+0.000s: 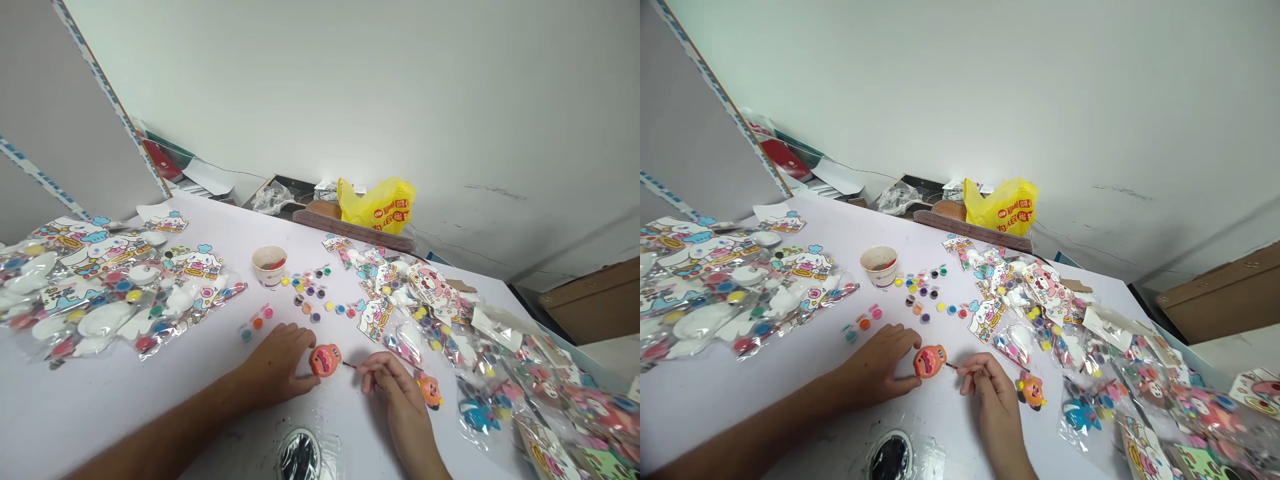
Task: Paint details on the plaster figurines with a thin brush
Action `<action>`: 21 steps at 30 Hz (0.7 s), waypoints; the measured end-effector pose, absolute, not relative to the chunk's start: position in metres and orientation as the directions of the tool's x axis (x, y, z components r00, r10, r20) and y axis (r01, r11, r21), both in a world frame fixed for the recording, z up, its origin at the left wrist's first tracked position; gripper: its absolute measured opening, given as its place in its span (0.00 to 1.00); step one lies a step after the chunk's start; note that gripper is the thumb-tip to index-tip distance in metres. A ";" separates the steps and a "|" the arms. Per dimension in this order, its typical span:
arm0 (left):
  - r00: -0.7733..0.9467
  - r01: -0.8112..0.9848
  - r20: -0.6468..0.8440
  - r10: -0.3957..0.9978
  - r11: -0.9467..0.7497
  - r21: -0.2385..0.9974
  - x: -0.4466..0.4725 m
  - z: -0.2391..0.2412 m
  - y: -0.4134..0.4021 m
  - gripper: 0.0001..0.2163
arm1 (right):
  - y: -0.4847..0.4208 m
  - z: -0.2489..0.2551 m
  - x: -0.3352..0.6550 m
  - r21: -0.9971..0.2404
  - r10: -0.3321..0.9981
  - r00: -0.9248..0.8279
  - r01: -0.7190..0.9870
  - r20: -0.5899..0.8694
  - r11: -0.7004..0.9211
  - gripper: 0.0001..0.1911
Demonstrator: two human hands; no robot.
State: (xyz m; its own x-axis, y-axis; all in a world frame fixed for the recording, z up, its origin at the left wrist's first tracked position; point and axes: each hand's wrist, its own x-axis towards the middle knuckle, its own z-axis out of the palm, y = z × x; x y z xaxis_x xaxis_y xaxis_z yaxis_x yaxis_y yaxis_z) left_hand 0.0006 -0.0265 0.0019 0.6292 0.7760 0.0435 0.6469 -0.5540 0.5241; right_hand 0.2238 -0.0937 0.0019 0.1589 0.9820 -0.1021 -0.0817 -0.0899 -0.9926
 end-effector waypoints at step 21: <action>0.624 0.647 0.136 0.770 -0.606 0.462 0.011 0.000 -0.031 0.06 | -0.097 -0.005 0.219 -0.986 1.000 0.007 0.168 -0.008 -0.009 0.11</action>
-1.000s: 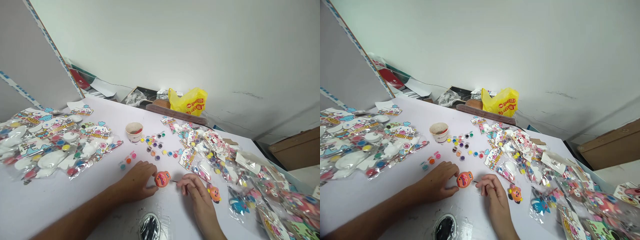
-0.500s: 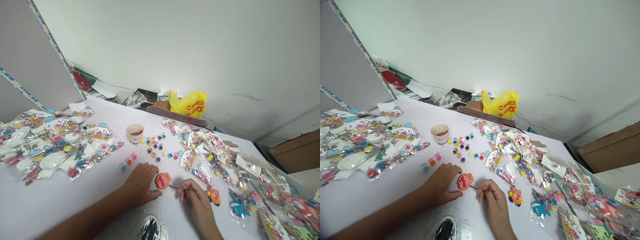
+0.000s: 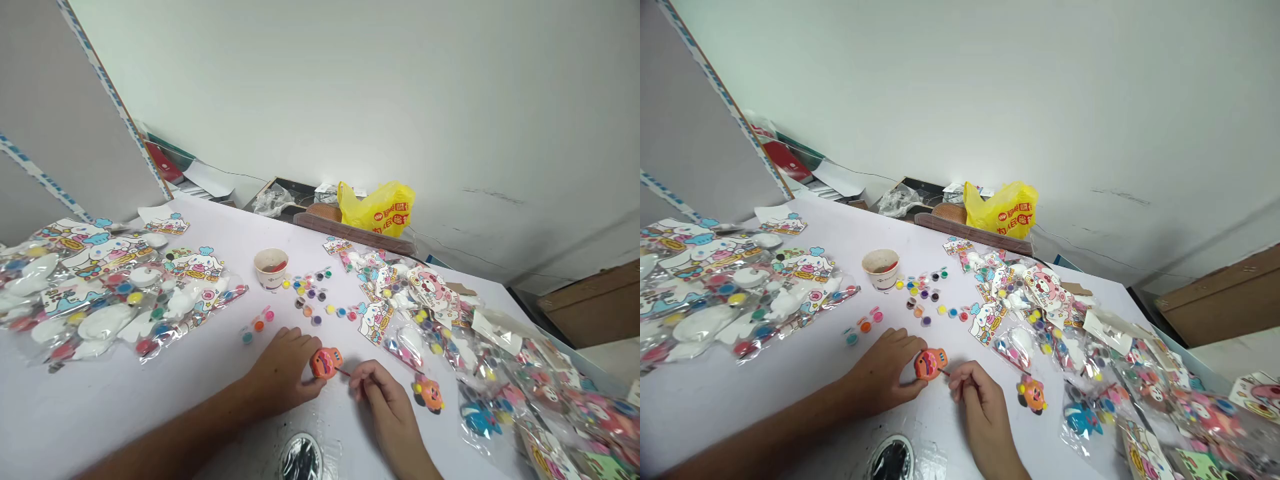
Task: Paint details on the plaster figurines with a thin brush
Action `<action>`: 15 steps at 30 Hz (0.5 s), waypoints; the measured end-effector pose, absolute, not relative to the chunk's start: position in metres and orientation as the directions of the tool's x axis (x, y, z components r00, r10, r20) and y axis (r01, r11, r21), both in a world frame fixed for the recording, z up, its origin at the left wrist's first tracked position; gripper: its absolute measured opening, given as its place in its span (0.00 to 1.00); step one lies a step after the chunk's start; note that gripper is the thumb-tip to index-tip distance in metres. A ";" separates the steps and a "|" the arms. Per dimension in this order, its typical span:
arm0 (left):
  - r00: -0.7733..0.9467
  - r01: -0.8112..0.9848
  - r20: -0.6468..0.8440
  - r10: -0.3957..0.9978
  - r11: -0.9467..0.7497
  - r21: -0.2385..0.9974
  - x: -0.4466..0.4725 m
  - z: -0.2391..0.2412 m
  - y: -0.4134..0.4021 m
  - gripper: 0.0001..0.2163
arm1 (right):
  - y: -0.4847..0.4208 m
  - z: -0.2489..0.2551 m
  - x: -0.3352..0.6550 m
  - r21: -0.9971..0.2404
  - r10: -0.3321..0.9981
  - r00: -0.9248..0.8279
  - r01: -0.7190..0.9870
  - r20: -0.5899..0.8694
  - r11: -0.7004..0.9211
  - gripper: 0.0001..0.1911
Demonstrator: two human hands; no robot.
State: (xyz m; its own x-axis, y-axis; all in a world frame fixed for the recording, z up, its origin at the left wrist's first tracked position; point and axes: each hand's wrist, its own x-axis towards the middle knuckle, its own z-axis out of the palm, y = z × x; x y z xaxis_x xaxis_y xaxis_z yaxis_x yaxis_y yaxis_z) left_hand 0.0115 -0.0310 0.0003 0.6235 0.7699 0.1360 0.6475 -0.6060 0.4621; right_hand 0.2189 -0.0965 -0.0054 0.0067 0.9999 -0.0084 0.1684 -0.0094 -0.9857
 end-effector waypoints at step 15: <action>0.633 0.645 0.133 0.763 -0.615 0.453 0.011 0.001 -0.032 0.05 | -0.099 -0.005 0.219 -0.924 0.995 0.002 0.373 0.096 0.088 0.12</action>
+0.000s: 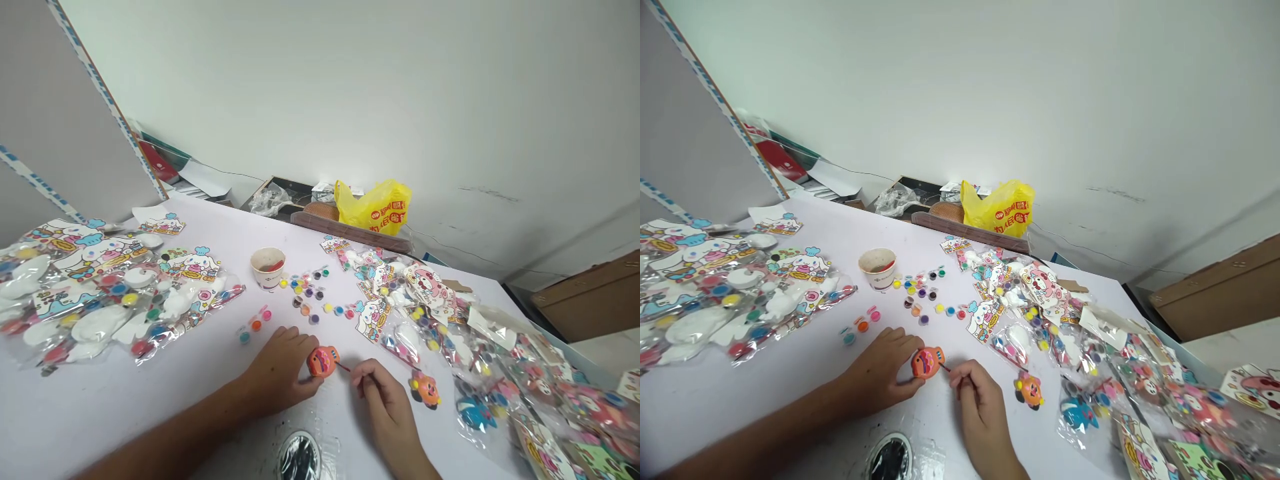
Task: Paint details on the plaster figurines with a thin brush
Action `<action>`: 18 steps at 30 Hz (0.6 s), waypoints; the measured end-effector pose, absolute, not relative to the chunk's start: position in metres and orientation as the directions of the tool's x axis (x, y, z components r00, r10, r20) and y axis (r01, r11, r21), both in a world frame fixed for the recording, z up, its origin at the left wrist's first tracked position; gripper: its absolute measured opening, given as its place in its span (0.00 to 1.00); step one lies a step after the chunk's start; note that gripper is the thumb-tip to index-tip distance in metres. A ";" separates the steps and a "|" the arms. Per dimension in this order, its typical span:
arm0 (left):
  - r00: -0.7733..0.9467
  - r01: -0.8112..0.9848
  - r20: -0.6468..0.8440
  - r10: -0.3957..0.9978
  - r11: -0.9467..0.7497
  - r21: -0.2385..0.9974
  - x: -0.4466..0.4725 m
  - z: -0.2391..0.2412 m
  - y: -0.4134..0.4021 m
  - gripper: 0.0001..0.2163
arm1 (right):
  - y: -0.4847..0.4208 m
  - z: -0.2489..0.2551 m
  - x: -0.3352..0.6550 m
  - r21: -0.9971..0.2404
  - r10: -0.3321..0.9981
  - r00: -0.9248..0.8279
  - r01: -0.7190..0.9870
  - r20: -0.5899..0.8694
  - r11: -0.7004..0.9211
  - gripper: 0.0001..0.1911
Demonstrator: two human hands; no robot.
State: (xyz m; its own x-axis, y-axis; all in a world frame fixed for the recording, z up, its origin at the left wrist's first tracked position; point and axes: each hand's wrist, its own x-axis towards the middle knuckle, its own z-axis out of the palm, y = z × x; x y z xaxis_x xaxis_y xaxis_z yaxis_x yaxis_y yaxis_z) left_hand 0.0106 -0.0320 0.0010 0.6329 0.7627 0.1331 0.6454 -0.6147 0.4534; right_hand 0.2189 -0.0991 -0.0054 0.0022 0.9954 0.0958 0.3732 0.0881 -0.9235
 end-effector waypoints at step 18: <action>0.647 0.638 0.107 0.755 -0.613 0.466 0.009 0.004 -0.031 0.06 | -0.102 -0.002 0.215 -0.904 0.994 -0.038 0.413 0.098 0.105 0.12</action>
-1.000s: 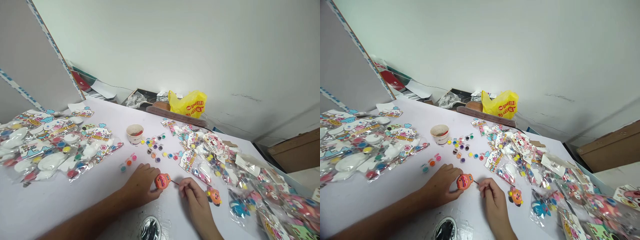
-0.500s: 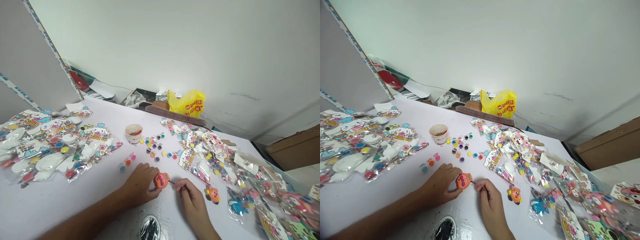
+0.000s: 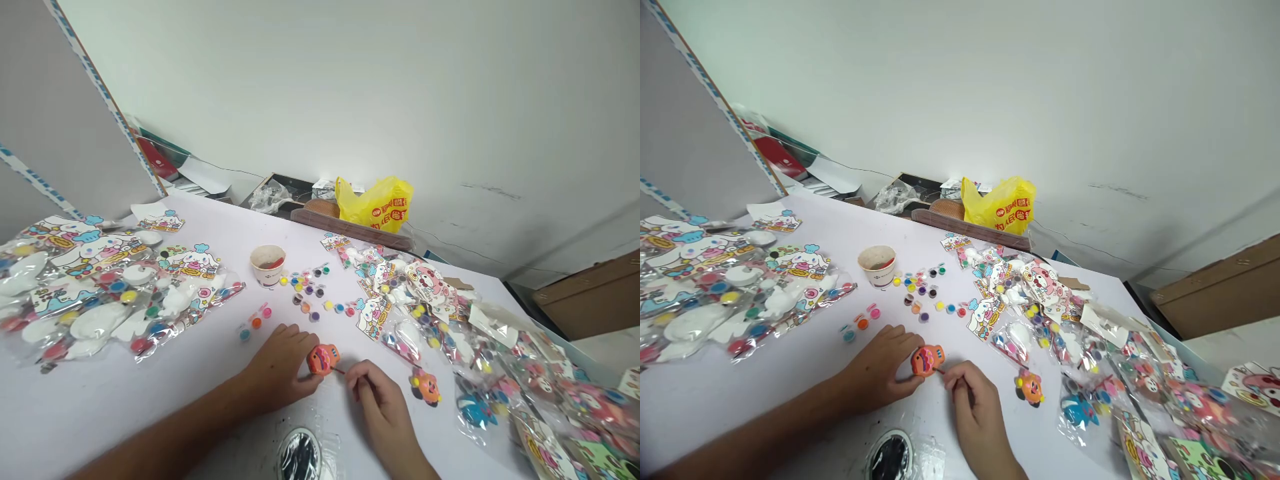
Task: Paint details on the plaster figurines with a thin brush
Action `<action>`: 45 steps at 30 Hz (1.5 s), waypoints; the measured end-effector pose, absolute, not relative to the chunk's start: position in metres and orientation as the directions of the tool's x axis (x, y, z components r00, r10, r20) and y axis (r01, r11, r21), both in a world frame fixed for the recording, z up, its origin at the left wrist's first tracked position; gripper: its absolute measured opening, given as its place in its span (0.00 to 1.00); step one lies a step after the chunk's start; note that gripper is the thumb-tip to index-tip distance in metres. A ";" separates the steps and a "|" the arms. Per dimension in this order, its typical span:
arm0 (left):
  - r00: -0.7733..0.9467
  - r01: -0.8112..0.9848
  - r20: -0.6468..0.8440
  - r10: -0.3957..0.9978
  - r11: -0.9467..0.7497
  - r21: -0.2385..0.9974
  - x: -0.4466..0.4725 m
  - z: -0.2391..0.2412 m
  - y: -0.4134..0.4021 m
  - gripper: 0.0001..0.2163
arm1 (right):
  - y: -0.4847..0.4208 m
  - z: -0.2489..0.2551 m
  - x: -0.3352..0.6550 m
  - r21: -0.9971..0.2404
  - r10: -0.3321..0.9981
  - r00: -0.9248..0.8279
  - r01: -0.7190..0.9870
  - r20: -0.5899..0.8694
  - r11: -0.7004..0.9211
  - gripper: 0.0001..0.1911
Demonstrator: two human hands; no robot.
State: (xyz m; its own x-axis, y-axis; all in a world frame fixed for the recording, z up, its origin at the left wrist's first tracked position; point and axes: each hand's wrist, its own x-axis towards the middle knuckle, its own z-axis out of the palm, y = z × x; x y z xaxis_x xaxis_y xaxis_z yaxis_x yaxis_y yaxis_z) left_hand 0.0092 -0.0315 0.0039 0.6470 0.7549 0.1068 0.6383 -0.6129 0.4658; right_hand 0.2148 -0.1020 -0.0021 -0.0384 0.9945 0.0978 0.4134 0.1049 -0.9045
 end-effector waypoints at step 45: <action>0.611 0.571 0.174 0.772 -0.583 0.578 0.008 0.011 -0.034 0.09 | -0.103 0.007 0.212 -0.802 0.998 -0.025 0.594 0.061 0.064 0.15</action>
